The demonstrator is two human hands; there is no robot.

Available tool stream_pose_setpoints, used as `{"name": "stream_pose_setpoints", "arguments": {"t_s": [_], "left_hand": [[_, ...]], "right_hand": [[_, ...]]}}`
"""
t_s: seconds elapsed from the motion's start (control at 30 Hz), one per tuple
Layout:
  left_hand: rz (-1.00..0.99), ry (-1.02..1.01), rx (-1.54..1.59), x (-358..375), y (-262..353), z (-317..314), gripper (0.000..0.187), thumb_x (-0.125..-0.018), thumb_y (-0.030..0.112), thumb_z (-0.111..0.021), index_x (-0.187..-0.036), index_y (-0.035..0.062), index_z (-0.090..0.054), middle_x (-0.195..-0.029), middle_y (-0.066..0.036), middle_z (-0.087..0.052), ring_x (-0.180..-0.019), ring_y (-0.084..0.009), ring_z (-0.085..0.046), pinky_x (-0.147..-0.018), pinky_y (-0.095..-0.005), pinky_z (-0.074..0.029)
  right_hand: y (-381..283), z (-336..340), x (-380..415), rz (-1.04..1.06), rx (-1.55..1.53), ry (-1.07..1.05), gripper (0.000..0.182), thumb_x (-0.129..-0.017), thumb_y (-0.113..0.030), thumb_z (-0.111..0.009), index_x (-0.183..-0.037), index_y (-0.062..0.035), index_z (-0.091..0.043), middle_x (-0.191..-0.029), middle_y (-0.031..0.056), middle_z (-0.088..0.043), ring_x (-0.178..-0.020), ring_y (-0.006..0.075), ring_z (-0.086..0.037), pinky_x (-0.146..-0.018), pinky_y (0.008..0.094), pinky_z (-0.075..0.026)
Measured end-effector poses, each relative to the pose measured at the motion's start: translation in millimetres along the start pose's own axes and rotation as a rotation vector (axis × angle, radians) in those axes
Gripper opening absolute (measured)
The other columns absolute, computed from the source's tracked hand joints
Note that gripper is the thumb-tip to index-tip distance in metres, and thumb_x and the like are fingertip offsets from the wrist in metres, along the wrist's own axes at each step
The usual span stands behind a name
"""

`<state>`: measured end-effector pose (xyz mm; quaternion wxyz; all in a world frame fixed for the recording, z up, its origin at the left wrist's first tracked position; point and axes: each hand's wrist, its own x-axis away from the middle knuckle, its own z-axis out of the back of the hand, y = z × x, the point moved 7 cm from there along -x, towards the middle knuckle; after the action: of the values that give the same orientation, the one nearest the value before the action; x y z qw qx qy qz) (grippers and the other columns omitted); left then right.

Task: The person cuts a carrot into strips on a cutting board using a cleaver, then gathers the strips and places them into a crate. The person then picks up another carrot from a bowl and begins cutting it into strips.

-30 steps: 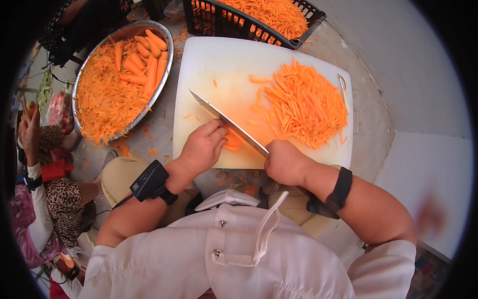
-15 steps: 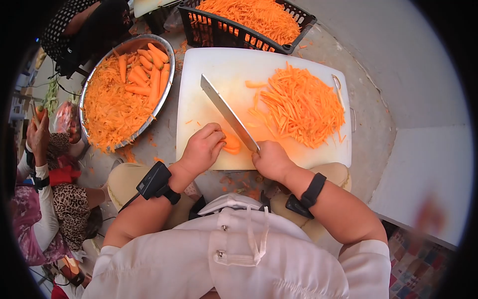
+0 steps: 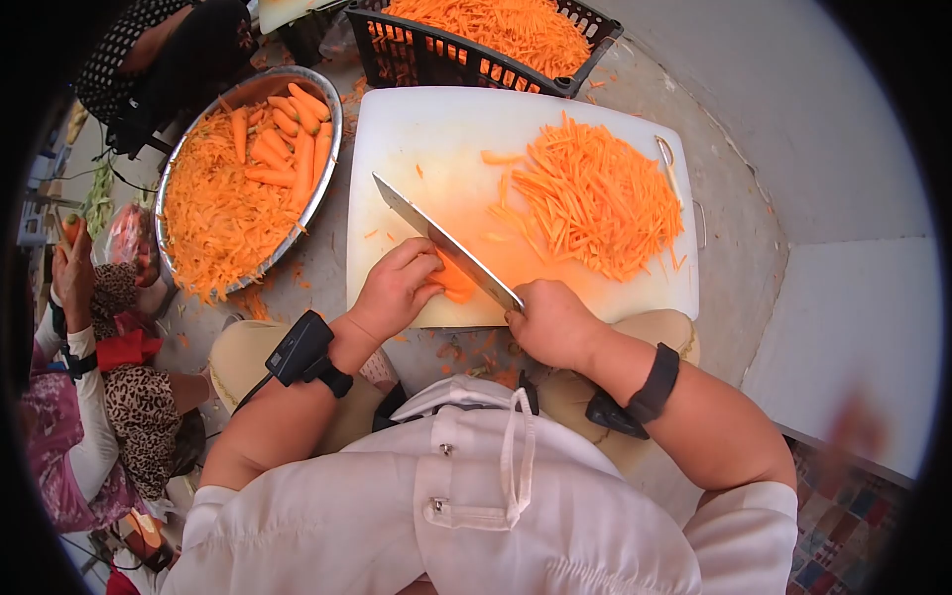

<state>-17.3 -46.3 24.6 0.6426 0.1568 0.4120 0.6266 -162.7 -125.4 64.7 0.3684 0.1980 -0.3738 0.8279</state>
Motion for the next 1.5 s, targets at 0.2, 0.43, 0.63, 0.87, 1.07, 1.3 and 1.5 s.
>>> {"name": "stream_pose_setpoints", "arguments": {"t_s": [0.2,0.43,0.63,0.87,1.07,1.3,1.5], "left_hand": [[-0.009,-0.007,-0.036,1.6,-0.6,-3.7,0.029,-0.066,0.006,-0.069,-0.091,0.0040,-0.054,-0.103,-0.012,-0.052,-0.095,-0.0307,-0.054,-0.081,-0.0354,-0.045],[-0.030,-0.012,-0.044,2.1,1.3,-2.0,0.028,-0.067,0.006,-0.066,-0.092,0.0041,-0.054,-0.105,-0.013,-0.053,-0.095,-0.0303,-0.053,-0.082,-0.0355,-0.045],[-0.061,0.016,-0.071,2.4,1.6,-2.3,0.030,-0.065,0.005,-0.069,-0.092,0.0042,-0.055,-0.104,-0.011,-0.054,-0.094,-0.0300,-0.054,-0.080,-0.0350,-0.046],[-0.034,-0.003,-0.040,1.3,0.2,0.0,0.031,-0.065,0.005,-0.069,-0.093,0.0037,-0.055,-0.104,-0.012,-0.053,-0.094,-0.0304,-0.054,-0.081,-0.0351,-0.046],[-0.071,0.058,-0.066,3.5,2.0,1.3,0.027,-0.068,0.006,-0.064,-0.093,0.0045,-0.055,-0.103,-0.009,-0.053,-0.089,-0.0268,-0.054,-0.079,-0.0336,-0.046],[-0.079,0.065,-0.066,7.7,0.6,-0.8,0.028,-0.067,0.005,-0.067,-0.092,0.0042,-0.055,-0.104,-0.011,-0.054,-0.092,-0.0286,-0.054,-0.079,-0.0344,-0.046],[-0.108,0.130,-0.078,9.7,0.9,-0.2,0.024,-0.069,0.007,-0.064,-0.092,0.0050,-0.056,-0.104,-0.010,-0.054,-0.090,-0.0268,-0.054,-0.080,-0.0332,-0.046]], "right_hand": [[1.0,0.6,2.0,-0.019,0.023,-0.018,0.021,-0.079,-0.014,-0.053,-0.082,0.0060,-0.061,-0.074,0.0275,-0.059,-0.074,0.0408,-0.059,-0.071,0.0430,-0.047],[-1.9,-2.5,1.2,-0.025,0.078,-0.031,0.022,-0.078,-0.012,-0.053,-0.083,0.0071,-0.061,-0.077,0.0292,-0.059,-0.077,0.0410,-0.059,-0.071,0.0427,-0.048],[-7.9,0.8,3.1,-0.168,0.005,-0.172,0.022,-0.077,-0.011,-0.052,-0.082,0.0085,-0.061,-0.077,0.0302,-0.059,-0.078,0.0414,-0.060,-0.071,0.0426,-0.048],[7.2,-13.4,-25.4,-0.021,0.155,-0.060,0.020,-0.075,-0.009,-0.052,-0.078,0.0083,-0.061,-0.074,0.0293,-0.059,-0.074,0.0416,-0.059,-0.069,0.0430,-0.048],[4.1,-24.5,-35.8,-0.044,0.082,0.096,0.020,-0.076,-0.011,-0.053,-0.079,0.0071,-0.061,-0.071,0.0296,-0.058,-0.071,0.0422,-0.059,-0.068,0.0432,-0.049],[1.8,-4.2,-10.0,0.024,-0.058,0.163,0.021,-0.077,-0.013,-0.053,-0.081,0.0061,-0.061,-0.071,0.0295,-0.057,-0.071,0.0419,-0.059,-0.068,0.0435,-0.048],[-7.3,-2.4,2.4,0.021,0.124,0.050,0.021,-0.077,-0.012,-0.052,-0.079,0.0075,-0.061,-0.071,0.0295,-0.057,-0.071,0.0417,-0.059,-0.068,0.0433,-0.048]]}}
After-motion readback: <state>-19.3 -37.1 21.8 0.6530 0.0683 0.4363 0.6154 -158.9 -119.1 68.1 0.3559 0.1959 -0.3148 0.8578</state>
